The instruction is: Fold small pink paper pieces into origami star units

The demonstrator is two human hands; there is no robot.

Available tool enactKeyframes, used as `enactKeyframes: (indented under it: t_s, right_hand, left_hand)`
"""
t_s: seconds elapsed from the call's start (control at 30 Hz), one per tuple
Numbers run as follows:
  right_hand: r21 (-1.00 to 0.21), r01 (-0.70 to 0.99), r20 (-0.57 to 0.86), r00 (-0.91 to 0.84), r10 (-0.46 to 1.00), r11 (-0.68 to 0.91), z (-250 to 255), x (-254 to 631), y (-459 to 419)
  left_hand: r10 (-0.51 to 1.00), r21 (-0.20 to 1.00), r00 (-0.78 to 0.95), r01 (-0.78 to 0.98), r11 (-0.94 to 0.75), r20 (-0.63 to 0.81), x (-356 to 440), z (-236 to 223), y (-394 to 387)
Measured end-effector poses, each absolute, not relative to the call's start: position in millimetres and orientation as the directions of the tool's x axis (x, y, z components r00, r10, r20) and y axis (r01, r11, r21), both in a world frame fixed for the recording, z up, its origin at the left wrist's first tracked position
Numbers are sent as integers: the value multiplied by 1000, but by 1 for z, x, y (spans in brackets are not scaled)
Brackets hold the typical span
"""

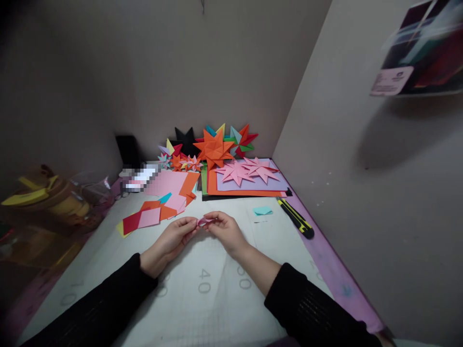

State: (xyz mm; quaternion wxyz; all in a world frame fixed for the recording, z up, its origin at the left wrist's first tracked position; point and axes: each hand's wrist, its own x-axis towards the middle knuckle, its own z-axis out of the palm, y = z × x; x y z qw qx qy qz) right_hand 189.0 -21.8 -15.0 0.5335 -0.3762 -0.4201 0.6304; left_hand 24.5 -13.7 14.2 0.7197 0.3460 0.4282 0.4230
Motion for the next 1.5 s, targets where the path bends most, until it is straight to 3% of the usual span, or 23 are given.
enactKeyframes:
  t_s: [0.2,0.4,0.73,1.2,1.5]
  right_hand:
    - [-961,-268,-39,-101,994,-65,-11,187,-22]
    - [-990,-140,43,-86,995,31,-10,186,-24]
    - [-932,-364,67,-187,980,-5,-5,191,-27]
    - [-922,-386,-1,-97,995,-38,-14,187,-20]
    - [-980,-148,156,-135,978,136,-8,190,-22]
  left_hand:
    - [885,840,318,-321,437,-340,25,16,-15]
    - [869,830,359,-320,456,-339,27,16,-19]
    - [935,893,257,-315,321,-245,24,16,-15]
    - [961,956,224,-203,210,-163,24,10,-15]
    - [964,988,241,-77,135,-113,25,13,-18]
